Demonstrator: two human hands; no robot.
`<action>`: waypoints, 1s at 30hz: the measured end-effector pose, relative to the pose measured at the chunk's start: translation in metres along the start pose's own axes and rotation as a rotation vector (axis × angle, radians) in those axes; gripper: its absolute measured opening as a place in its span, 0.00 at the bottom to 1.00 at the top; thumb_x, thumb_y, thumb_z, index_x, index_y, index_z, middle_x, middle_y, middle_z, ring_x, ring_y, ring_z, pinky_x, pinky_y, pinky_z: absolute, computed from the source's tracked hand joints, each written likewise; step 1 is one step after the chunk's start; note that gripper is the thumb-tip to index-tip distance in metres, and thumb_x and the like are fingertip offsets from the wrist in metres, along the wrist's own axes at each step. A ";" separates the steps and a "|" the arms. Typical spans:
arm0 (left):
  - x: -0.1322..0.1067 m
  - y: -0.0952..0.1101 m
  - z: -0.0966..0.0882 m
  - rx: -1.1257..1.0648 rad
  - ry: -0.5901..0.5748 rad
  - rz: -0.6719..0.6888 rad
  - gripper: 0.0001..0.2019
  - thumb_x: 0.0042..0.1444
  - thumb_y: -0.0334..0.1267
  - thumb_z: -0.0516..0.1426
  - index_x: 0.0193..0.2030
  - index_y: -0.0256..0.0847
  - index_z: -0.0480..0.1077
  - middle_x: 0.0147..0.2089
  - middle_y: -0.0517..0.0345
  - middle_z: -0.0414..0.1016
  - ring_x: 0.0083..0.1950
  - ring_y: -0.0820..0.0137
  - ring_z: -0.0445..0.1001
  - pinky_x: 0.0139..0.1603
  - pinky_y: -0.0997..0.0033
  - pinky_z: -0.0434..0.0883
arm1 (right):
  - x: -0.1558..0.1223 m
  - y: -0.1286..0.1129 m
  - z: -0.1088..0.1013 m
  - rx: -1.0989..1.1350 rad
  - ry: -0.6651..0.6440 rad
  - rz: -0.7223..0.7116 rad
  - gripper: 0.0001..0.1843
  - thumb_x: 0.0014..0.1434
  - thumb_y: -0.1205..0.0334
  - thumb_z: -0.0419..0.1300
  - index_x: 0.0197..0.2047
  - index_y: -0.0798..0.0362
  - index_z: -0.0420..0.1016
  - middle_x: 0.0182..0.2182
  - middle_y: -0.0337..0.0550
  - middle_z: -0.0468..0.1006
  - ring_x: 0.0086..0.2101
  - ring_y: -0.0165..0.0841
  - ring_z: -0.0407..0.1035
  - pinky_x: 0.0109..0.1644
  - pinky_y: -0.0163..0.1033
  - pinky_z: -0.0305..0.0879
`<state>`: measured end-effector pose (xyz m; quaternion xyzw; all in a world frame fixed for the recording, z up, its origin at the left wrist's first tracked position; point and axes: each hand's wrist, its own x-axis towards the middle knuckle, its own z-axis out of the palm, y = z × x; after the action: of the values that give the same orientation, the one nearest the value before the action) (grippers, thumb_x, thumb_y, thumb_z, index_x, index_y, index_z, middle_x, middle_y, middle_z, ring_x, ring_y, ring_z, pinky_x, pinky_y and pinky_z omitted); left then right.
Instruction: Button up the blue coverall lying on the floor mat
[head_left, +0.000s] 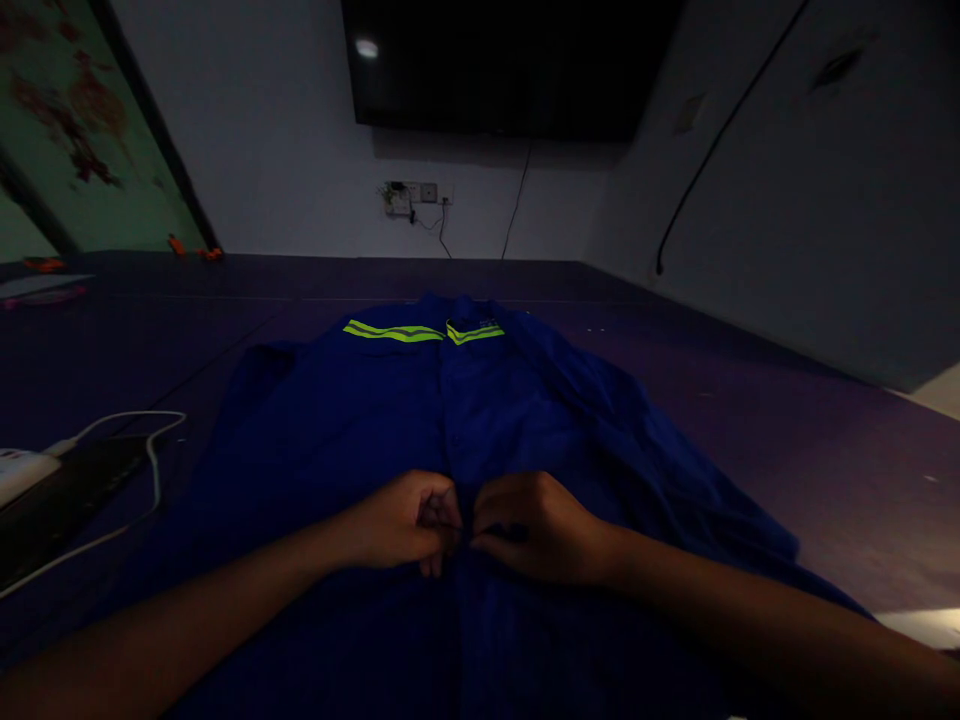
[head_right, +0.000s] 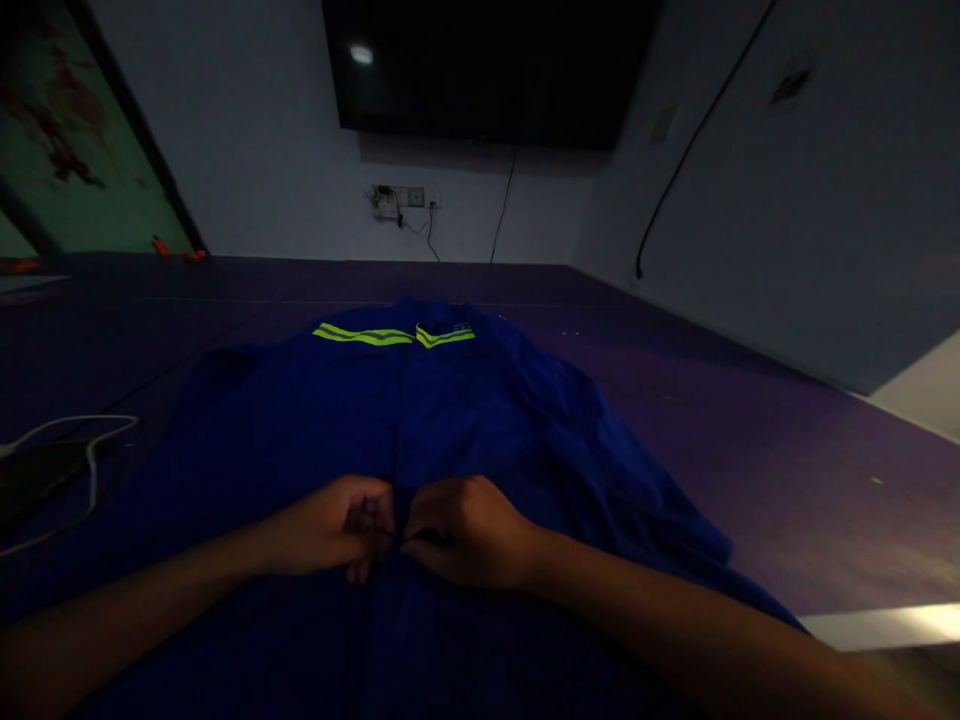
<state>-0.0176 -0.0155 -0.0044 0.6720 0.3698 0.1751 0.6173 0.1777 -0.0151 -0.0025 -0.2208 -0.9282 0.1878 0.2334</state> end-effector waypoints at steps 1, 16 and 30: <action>0.000 -0.001 0.000 0.003 0.005 0.001 0.04 0.45 0.28 0.52 0.30 0.36 0.61 0.19 0.66 0.67 0.19 0.77 0.69 0.19 0.80 0.64 | 0.000 0.000 0.000 0.015 0.005 0.007 0.04 0.53 0.65 0.56 0.31 0.55 0.71 0.29 0.41 0.73 0.30 0.27 0.67 0.32 0.30 0.59; -0.006 0.002 0.006 0.202 0.109 0.021 0.08 0.39 0.23 0.50 0.27 0.37 0.61 0.20 0.67 0.66 0.21 0.76 0.68 0.19 0.81 0.60 | 0.007 -0.014 0.007 0.053 0.109 0.271 0.02 0.46 0.68 0.59 0.25 0.55 0.73 0.22 0.36 0.71 0.22 0.22 0.62 0.25 0.27 0.54; -0.003 0.002 0.003 -0.066 0.054 0.050 0.04 0.50 0.28 0.47 0.32 0.39 0.55 0.17 0.69 0.63 0.17 0.74 0.69 0.17 0.79 0.63 | 0.016 -0.023 0.015 0.008 0.168 0.363 0.03 0.42 0.69 0.58 0.24 0.55 0.72 0.22 0.35 0.72 0.21 0.22 0.62 0.24 0.27 0.53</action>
<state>-0.0171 -0.0198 -0.0027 0.6553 0.3634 0.2208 0.6244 0.1498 -0.0298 0.0014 -0.3986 -0.8495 0.2115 0.2733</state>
